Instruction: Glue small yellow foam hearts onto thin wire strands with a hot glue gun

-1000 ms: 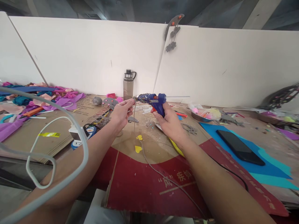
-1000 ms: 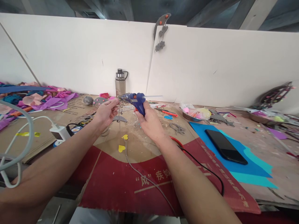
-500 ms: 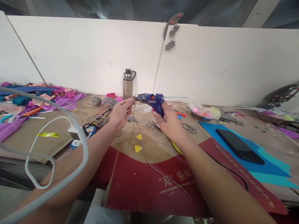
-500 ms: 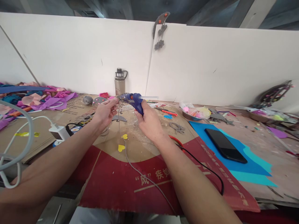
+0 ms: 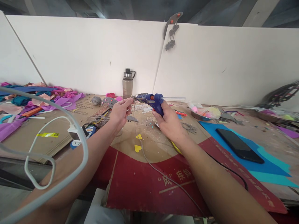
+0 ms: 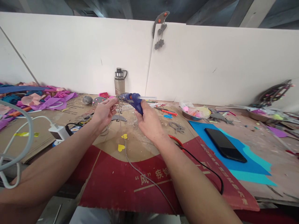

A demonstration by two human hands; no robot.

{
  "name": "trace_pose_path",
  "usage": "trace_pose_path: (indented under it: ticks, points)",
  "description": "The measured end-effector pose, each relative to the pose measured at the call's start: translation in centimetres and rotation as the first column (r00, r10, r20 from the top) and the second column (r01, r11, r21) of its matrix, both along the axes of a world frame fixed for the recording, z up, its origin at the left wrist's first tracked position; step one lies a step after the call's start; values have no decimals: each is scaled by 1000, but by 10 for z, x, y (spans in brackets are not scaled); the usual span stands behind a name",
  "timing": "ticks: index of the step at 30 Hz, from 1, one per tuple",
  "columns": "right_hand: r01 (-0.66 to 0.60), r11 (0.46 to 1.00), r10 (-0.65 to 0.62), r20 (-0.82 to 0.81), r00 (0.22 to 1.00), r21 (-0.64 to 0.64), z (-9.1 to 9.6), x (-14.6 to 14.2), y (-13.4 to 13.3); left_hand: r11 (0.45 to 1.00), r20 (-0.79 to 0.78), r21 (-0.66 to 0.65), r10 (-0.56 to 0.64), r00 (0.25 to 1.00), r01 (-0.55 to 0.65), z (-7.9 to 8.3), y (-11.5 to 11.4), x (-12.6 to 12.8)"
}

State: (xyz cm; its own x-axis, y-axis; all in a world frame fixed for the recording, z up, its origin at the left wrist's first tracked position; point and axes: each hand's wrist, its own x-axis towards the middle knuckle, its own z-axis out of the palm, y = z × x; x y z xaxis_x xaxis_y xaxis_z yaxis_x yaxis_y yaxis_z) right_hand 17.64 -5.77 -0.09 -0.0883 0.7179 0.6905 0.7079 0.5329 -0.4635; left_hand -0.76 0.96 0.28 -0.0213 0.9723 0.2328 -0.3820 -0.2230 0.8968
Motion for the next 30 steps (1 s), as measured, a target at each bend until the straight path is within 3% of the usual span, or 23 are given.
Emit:
trace_pose_path:
  ticks: [25,28,30]
  points:
    - [21,1000,-21,12,1000,0,0,0,0,1000,1,-13,-8,1000,8,-1,3,-1]
    - [-36,999,34,-84,996,-25,0,-1,1,999,46,-28,-20,999,21,-1,3,-2]
    - [-126,988,98,-271,958,-90,0,-2,2,998,101,-42,-51,994,55,-1,5,-3]
